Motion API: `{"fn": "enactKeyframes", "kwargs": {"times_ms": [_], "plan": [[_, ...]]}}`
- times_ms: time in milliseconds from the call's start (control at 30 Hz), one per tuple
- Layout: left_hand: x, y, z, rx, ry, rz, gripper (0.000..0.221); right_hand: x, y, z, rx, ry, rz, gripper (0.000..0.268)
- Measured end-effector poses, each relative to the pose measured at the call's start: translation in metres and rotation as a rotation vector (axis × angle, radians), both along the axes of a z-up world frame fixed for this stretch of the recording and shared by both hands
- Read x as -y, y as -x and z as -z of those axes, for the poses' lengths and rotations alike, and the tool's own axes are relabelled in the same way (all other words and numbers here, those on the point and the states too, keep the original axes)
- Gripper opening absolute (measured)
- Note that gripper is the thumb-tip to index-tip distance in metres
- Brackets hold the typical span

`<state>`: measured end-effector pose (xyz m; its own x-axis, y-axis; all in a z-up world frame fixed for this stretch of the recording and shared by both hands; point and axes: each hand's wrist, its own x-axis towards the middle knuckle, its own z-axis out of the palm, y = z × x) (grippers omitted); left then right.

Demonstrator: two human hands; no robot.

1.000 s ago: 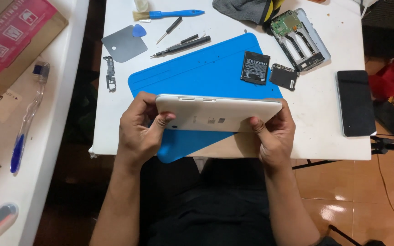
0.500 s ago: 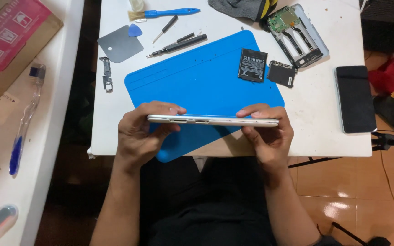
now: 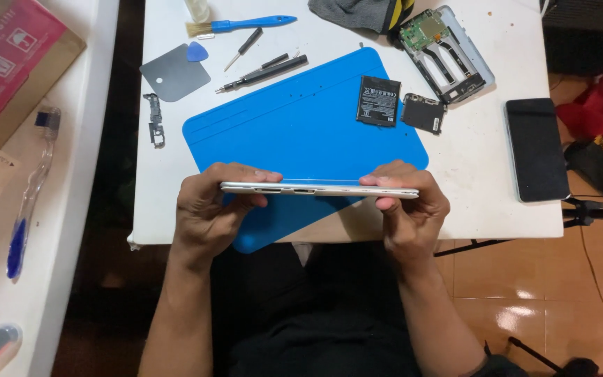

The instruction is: Disassembling a Samsung tablet to check internal connections and components.

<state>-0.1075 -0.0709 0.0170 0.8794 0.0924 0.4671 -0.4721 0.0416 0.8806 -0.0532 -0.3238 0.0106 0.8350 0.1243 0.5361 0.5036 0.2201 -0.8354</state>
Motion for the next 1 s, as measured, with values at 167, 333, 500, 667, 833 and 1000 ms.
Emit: {"fn": "enactKeyframes", "kwargs": {"times_ms": [167, 333, 500, 667, 833, 1000], "plan": [[-0.004, -0.001, 0.002, -0.030, 0.062, 0.049, 0.038, -0.002, 0.005, -0.005, 0.000, 0.028, 0.016, 0.026], [0.002, 0.002, -0.004, -0.022, 0.051, 0.010, 0.027, 0.004, 0.011, -0.009, -0.076, -0.003, -0.033, 0.018], [0.008, 0.003, -0.001, -0.009, 0.093, -0.004, 0.025, 0.007, 0.011, -0.013, -0.167, -0.067, -0.100, 0.012], [0.015, 0.007, 0.005, 0.024, 0.144, -0.074, 0.027, 0.014, 0.010, -0.027, -0.160, 0.035, -0.119, 0.013], [0.025, 0.009, 0.004, 0.028, 0.113, -0.169, 0.030, 0.010, 0.012, -0.019, -0.112, 0.045, -0.083, 0.015], [0.024, 0.004, 0.005, 0.035, 0.115, -0.189, 0.028, 0.004, 0.006, -0.003, -0.011, 0.050, -0.020, 0.022]]}}
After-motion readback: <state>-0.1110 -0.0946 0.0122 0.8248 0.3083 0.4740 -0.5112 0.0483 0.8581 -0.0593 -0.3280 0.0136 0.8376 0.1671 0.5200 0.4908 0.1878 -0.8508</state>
